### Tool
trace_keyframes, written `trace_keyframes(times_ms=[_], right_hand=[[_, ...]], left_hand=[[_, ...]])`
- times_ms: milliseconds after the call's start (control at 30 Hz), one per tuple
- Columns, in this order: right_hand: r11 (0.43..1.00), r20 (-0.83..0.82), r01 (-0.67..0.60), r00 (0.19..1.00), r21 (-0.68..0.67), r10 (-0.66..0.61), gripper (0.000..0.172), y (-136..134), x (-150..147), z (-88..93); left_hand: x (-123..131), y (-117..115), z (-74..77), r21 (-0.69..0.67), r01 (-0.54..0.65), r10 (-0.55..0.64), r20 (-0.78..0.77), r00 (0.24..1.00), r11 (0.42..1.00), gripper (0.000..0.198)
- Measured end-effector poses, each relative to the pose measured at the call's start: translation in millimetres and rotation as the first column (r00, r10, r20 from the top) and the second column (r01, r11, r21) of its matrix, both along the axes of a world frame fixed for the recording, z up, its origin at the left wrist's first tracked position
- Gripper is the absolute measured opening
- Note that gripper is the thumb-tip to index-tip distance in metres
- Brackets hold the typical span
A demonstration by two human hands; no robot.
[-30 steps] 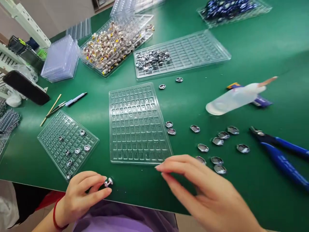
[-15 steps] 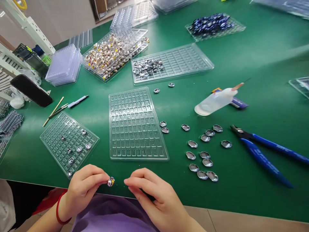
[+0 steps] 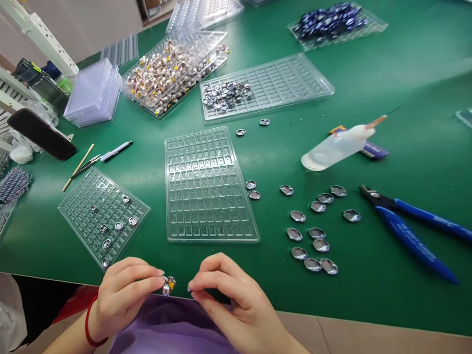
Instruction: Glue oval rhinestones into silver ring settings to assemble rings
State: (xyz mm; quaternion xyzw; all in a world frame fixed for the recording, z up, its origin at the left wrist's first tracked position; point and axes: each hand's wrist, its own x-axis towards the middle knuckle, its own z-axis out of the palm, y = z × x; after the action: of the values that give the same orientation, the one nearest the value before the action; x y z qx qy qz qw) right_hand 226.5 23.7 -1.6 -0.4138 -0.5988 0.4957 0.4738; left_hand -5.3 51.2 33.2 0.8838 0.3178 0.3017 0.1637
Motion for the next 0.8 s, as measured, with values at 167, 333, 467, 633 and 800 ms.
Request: trace_keyframes(times_ms=[167,333,467,633,800], right_hand=[[1.000,-0.025,0.011,1.000,-0.020,-0.011,0.027,-4.3,-3.1,-0.6],[0.995,-0.026,0.043,0.999,0.095,-0.040,0.036,-9.7,-3.5,-3.1],[0.948,0.076,0.128,0.985,0.292,-0.157,0.044,-18.1,-5.4,-6.9],[0.961,-0.087,0.248,0.967,0.124,-0.238,0.010,-27.7,-14.4,-12.0],[0.975,-0.154,0.218,0.965,0.037,-0.210,0.009,-30.5,-13.6,-12.1]], left_hand=[[-0.3,-0.9,-0.4,-0.002,-0.007,0.007,0.005,1.000,1.000,0.019],[1.1,-2.2,0.6,0.006,-0.006,0.006,-0.001,1.000,1.000,0.019],[3.1,-1.4,1.0,0.034,-0.004,0.004,-0.009,1.000,0.999,0.019],[4.9,0.3,0.9,0.073,-0.003,0.003,-0.002,1.000,0.997,0.018],[6.0,0.6,2.2,0.081,0.002,-0.002,0.000,1.000,0.997,0.018]])
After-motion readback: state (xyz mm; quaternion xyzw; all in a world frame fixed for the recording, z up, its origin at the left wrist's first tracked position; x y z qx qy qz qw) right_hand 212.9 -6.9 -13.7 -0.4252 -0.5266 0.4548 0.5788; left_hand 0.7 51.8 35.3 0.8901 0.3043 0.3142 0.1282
